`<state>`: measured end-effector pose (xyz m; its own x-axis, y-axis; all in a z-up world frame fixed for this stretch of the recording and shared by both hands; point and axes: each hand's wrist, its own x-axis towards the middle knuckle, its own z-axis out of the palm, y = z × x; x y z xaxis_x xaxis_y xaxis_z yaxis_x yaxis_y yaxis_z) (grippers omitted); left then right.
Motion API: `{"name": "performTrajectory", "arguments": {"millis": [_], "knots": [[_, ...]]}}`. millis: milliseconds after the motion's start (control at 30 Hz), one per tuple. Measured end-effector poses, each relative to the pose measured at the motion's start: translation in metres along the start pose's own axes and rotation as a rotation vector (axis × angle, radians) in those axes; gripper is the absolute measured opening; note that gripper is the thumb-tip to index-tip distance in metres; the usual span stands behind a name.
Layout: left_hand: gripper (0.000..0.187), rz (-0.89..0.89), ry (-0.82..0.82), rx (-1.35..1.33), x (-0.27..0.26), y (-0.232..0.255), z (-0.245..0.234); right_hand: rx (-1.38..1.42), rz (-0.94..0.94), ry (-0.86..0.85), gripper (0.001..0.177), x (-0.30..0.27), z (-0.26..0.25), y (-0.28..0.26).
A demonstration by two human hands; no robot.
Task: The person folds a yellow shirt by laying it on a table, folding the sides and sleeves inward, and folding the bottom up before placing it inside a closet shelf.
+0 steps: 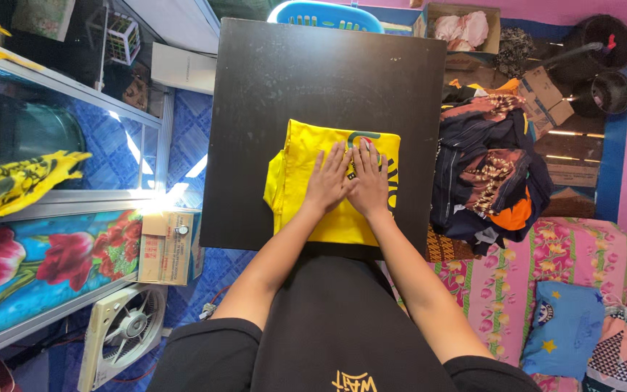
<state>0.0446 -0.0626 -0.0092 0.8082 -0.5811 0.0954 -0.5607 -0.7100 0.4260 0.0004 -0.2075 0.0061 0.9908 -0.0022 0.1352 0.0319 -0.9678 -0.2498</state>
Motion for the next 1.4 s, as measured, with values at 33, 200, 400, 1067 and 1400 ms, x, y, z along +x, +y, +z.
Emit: {"name": "performTrajectory", "arguments": {"millis": [33, 200, 400, 1067, 1400], "knots": [[0.076, -0.011, -0.008, 0.072, 0.002, -0.004, 0.001, 0.013, 0.013, -0.029, 0.078, 0.002, 0.002, 0.001], [0.072, -0.009, 0.028, 0.153, 0.006, -0.021, -0.002, 0.147, 0.001, 0.037, 0.077, 0.004, -0.002, 0.009], [0.078, -0.085, 0.065, 0.215, 0.013, -0.035, -0.009, -0.011, 0.117, 0.003, 0.078, 0.011, -0.012, 0.019], [0.085, -0.041, 0.003, 0.221, 0.045, -0.019, 0.013, 0.128, 0.049, -0.027, 0.074, 0.028, 0.001, 0.028], [0.078, -0.081, 0.091, 0.218, 0.031, -0.060, -0.003, 0.046, 0.053, -0.058, 0.067, 0.018, 0.000, 0.040]]}}
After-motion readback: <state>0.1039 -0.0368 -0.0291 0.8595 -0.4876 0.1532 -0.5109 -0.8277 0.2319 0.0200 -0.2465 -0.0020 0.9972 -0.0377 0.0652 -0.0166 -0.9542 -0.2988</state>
